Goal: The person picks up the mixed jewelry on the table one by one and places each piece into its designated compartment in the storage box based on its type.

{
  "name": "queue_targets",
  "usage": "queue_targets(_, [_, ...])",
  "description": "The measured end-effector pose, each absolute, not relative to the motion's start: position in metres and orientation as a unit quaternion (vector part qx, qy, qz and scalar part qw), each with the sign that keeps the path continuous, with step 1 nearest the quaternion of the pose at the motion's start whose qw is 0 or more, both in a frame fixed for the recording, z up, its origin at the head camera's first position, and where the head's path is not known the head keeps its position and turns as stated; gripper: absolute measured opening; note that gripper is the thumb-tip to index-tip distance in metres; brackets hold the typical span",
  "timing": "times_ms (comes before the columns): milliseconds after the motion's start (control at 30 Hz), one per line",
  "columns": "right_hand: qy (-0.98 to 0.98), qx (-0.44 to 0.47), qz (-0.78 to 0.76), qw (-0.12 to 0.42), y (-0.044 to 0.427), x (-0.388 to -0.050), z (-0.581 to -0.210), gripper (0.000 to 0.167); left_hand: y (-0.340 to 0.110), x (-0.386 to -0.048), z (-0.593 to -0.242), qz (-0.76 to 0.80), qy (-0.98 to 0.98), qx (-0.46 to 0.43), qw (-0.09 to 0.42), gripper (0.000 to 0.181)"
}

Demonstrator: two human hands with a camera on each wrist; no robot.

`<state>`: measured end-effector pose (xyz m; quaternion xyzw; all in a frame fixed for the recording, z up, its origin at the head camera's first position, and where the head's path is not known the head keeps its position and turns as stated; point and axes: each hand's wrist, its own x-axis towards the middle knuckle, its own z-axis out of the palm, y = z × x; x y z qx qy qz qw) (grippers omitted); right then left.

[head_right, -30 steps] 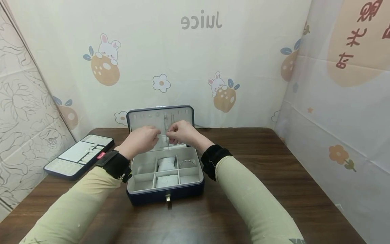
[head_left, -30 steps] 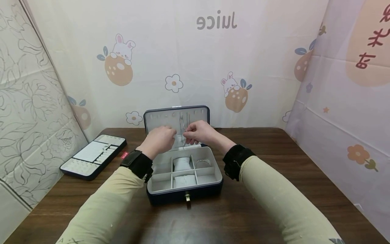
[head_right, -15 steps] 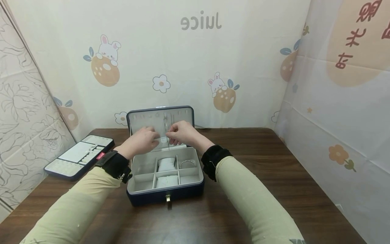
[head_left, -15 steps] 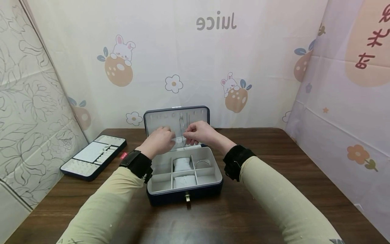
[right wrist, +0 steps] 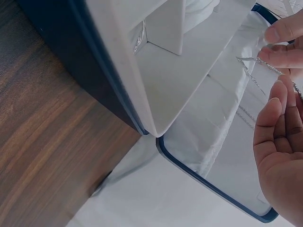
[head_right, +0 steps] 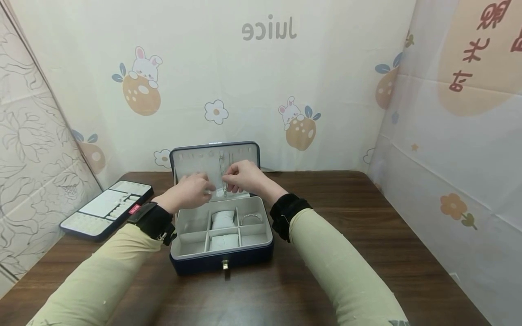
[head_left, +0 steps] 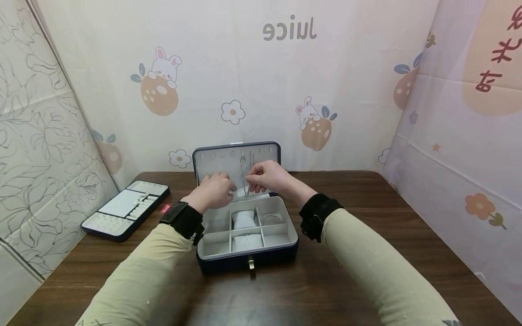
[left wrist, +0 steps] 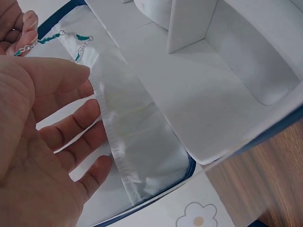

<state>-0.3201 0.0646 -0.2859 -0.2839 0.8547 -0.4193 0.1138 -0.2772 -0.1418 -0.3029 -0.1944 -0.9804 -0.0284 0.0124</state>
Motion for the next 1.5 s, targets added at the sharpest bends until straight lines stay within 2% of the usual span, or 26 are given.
queue_targets(700, [0.856,-0.286,-0.420,0.097,0.0640,-0.3202,-0.2837,0.026,-0.1426,-0.2751,-0.3051,-0.006,-0.976,-0.214,-0.043,0.032])
queue_targets(1500, [0.859,-0.280,-0.423,0.075,0.0622,-0.3187,-0.2818,0.023,-0.1417,-0.2750,-0.3064,0.025,-0.971,-0.231,-0.056,0.033])
